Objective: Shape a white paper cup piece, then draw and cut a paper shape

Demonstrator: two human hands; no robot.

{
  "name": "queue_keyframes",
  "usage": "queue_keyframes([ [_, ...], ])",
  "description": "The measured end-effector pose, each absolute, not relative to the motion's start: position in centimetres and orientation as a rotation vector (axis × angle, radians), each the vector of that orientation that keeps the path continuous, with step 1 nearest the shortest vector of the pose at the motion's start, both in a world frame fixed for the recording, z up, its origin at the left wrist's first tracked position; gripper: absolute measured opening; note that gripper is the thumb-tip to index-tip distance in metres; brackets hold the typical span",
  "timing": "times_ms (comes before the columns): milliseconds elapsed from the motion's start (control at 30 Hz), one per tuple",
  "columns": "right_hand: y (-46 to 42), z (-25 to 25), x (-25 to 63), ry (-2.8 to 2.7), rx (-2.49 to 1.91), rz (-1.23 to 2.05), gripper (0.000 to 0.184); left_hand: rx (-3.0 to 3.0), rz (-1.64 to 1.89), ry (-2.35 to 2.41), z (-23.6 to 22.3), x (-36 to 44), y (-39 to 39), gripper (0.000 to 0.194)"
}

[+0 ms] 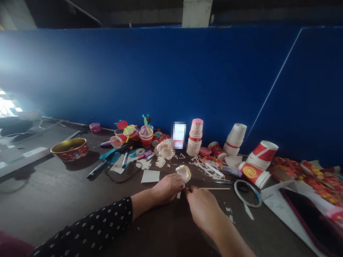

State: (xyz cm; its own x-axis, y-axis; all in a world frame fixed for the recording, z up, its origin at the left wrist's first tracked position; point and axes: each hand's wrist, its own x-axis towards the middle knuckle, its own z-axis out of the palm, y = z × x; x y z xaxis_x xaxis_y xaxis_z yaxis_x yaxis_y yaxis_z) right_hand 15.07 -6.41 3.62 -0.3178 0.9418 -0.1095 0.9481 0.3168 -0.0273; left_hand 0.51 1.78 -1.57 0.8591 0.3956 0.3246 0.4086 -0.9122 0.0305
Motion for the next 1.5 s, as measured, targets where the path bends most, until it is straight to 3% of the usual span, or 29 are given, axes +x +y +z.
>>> queue_keyframes([
  [333,-6.8,4.1,13.7,2.411,1.745,0.036,0.046,-3.043,-0.618,-0.614,-2.3,0.5,2.5,0.016],
  [600,-6.7,3.9,13.6,2.405,1.777,0.060,0.042,-3.118,-0.790,-0.887,-1.0,-0.3,1.9,0.016],
  [1500,-5.7,2.3,13.4,2.411,1.789,0.184,0.044,-3.122,-0.782,-0.856,-1.3,-0.2,2.5,0.013],
])
